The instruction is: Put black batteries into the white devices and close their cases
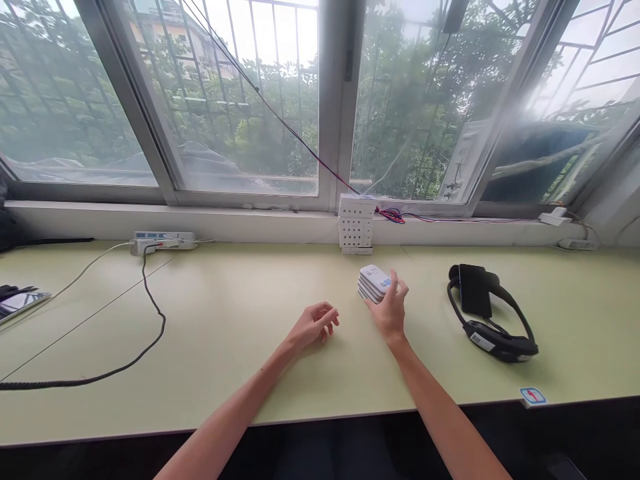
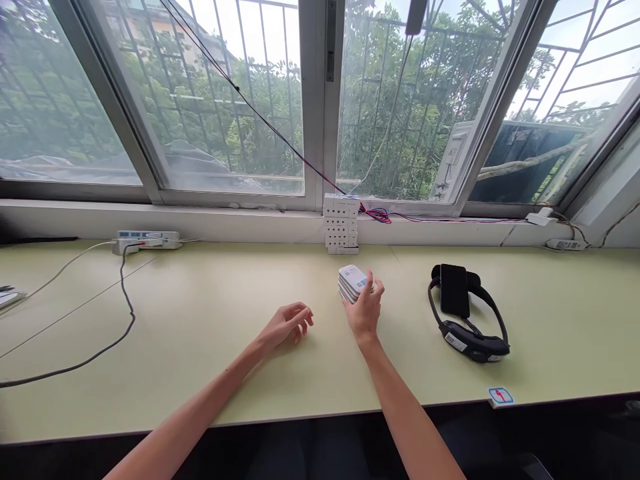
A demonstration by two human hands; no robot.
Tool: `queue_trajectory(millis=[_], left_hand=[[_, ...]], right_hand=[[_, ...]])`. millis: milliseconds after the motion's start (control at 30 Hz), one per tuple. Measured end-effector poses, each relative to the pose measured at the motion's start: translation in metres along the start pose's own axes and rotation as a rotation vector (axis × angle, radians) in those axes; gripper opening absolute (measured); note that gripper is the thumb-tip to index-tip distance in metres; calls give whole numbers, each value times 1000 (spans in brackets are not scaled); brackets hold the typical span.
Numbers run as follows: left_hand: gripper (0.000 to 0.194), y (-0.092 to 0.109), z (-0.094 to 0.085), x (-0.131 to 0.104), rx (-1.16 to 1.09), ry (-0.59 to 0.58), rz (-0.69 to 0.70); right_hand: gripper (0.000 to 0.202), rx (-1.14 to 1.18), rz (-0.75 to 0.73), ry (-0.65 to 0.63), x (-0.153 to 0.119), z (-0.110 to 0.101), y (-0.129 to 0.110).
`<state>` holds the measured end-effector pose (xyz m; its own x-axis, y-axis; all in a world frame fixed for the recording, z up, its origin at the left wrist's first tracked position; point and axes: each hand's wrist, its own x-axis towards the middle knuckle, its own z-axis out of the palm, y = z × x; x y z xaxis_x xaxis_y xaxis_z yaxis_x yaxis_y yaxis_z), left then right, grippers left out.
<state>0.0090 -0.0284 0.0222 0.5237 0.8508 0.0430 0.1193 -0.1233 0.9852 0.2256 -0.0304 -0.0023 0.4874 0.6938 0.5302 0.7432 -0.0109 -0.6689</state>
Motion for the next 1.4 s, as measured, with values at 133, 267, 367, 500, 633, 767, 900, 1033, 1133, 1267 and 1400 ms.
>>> queue_trajectory(millis=[133, 267, 367, 500, 633, 767, 900, 1033, 1133, 1267, 1400], left_hand=[[42, 0, 0, 0, -2, 3, 7], [42, -2, 0, 1, 9, 9, 1], [44, -3, 1, 1, 8, 13, -6], [45, -2, 1, 1, -2, 22, -12], [47, -2, 1, 2, -4, 109, -2], [43, -3, -3, 4, 27, 276, 48], [39, -6, -9, 6, 120, 465, 121], [50, -9, -11, 8, 201, 502, 213], [66, -11, -9, 8, 206, 421, 257], [68, -13, -6, 9, 125, 270, 265], [61, -15, -7, 11, 97, 245, 286]], right_hand=[[100, -28, 34, -53, -2, 3, 3], [95, -5, 5, -33, -2, 7, 9], [95, 21, -43, -26, 0, 8, 13], [91, 64, -78, -70, 3, 6, 14], [86, 112, -97, -142, 4, 4, 11], [83, 198, -176, -227, 3, 3, 6], [79, 320, -300, -341, 1, 2, 1], [79, 457, -368, -463, -1, 5, -5], [79, 565, -378, -557, -2, 8, -8], [80, 677, -378, -630, -2, 11, -9], [87, 728, -340, -678, -2, 10, -10]])
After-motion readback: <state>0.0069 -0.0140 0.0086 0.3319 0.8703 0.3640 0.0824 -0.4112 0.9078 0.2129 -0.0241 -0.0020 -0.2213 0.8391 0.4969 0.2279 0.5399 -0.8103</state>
